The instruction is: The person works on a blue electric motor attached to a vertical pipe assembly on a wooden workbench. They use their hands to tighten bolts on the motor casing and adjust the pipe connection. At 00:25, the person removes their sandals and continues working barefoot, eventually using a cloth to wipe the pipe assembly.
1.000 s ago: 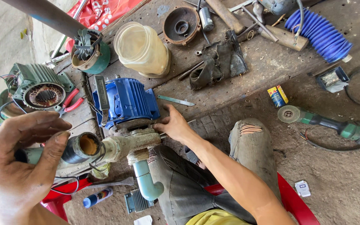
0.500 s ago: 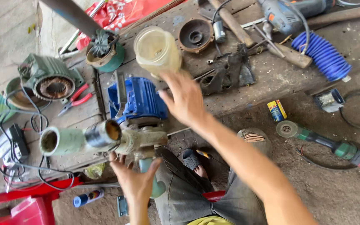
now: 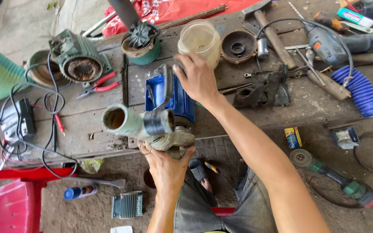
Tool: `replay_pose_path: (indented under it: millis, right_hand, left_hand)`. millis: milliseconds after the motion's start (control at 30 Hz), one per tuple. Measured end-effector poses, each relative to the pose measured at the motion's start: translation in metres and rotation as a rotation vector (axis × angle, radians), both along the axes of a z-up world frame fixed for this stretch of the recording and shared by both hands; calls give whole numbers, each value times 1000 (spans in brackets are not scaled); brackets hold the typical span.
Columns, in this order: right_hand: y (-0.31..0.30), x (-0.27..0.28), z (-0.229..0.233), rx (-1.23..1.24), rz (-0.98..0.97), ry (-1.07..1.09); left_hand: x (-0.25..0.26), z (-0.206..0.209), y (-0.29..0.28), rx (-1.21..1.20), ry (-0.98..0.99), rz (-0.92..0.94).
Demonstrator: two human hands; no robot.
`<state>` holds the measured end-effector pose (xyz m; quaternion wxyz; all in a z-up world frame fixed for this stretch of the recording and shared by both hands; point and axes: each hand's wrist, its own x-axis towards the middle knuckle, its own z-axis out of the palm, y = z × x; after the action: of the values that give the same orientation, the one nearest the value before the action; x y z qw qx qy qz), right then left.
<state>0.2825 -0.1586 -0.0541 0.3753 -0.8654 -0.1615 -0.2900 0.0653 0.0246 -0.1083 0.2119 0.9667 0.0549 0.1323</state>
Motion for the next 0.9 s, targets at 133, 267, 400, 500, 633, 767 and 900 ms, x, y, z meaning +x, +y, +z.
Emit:
replay_pose_path:
  millis: [133, 267, 400, 500, 633, 767, 900]
  right_hand:
    - [6, 0, -28, 136, 143, 351]
    - [-6, -12, -43, 164, 93, 284]
    - [-29, -49, -52, 144, 3, 256]
    - [-44, -84, -43, 212, -14, 312]
    - [-57, -121, -49, 156, -63, 243]
    - [-63, -154, -36, 182, -64, 257]
    - [-68, -168, -16, -120, -113, -22]
  left_hand:
    - [6, 25, -11, 7, 14, 21]
    - [15, 55, -2, -81, 66, 35]
    - [46, 110, 42, -232, 473, -94]
    - [82, 63, 82, -191, 324, -446]
    - [156, 24, 105, -273, 268, -645]
    - [187, 23, 109, -345, 262, -765]
    - [153, 29, 114, -371, -15, -671]
